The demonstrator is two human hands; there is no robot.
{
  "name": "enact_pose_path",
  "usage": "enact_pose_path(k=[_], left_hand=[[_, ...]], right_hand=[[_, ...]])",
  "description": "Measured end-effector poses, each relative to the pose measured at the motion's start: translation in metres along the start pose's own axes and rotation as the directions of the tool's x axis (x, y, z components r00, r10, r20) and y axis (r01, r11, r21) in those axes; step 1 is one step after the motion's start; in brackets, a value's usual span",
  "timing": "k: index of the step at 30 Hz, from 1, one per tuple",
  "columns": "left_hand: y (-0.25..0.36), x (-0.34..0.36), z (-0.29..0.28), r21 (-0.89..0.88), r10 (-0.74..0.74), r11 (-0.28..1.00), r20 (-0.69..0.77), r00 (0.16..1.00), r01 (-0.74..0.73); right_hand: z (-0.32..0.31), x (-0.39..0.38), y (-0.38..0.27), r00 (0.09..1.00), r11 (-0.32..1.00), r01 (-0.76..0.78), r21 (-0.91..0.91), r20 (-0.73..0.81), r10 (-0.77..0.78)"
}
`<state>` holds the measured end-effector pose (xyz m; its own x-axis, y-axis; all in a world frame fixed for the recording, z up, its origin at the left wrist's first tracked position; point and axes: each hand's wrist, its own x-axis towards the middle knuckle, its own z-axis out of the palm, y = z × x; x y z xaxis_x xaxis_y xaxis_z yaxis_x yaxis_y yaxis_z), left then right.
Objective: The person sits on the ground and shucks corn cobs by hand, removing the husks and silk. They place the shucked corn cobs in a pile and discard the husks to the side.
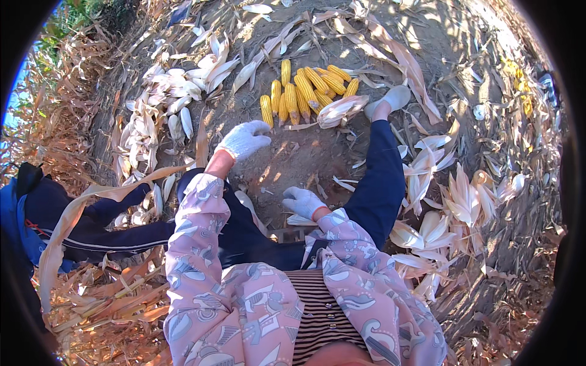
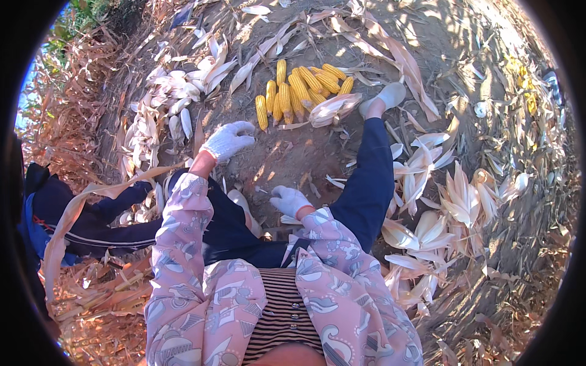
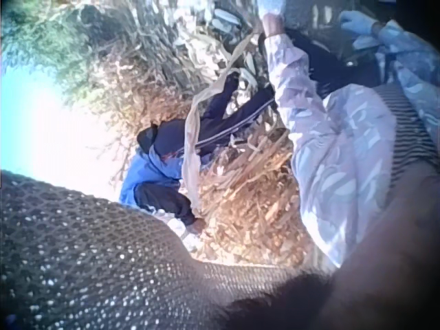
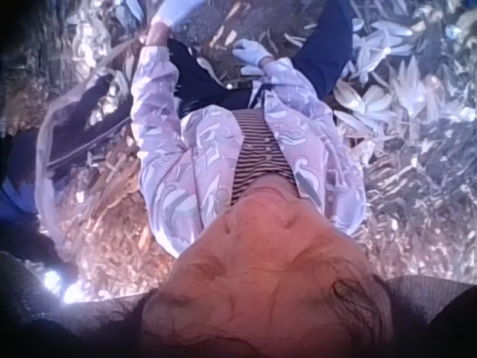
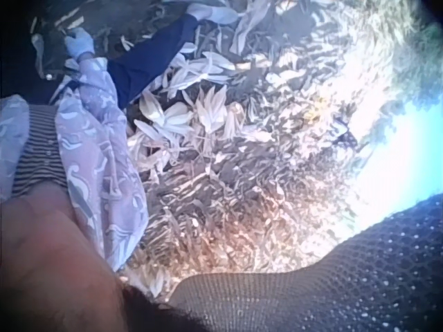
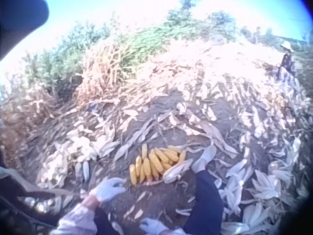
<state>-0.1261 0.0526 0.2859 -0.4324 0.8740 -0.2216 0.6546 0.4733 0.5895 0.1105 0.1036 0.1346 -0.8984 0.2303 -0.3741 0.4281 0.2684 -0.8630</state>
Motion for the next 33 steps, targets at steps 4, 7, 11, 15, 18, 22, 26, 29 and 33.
enact_pose_path(k=[4,7,11,15,18,22,26,29,33], left_hand=[[-0.014,0.058,0.07,0.413,-0.037,0.906,0.31,0.95,-0.099],[-0.052,0.095,0.129,0.459,-0.198,0.885,0.214,0.957,0.081],[-0.061,0.139,0.172,0.455,-0.356,0.832,0.003,0.934,0.316],[-0.048,0.192,0.171,0.541,-0.374,0.774,-0.027,0.927,0.329],[-0.073,0.228,0.182,0.546,-0.41,0.746,-0.072,0.909,0.38],[-0.1,0.243,0.198,0.502,-0.253,0.825,-0.082,0.964,0.26],[-0.112,0.224,0.21,0.525,-0.093,0.843,-0.065,0.994,0.113],[-0.116,0.187,0.228,0.478,-0.102,0.875,0.017,0.995,0.082],[-0.099,0.096,0.265,0.281,-0.129,0.956,0.155,0.979,0.081]], right_hand=[[-0.038,-0.011,-0.026,0.987,0.962,0.106,-0.253,0.148,-0.069],[-0.074,-0.005,-0.028,0.975,0.933,0.141,-0.33,0.208,-0.074],[-0.092,0.018,0.0,0.994,0.907,0.026,-0.419,0.109,0.022],[-0.079,0.033,-0.012,0.989,0.897,0.043,-0.439,0.145,0.023],[-0.066,0.032,-0.025,0.94,0.947,0.227,-0.229,0.306,-0.151],[-0.068,0.031,-0.02,0.934,0.924,0.148,-0.352,0.356,-0.014],[-0.069,0.029,-0.014,0.968,0.904,0.114,-0.413,0.253,-0.007],[-0.07,0.032,-0.017,0.971,0.912,0.139,-0.385,0.235,-0.049],[-0.074,0.031,-0.012,0.971,0.907,0.19,-0.377,0.209,-0.117]])
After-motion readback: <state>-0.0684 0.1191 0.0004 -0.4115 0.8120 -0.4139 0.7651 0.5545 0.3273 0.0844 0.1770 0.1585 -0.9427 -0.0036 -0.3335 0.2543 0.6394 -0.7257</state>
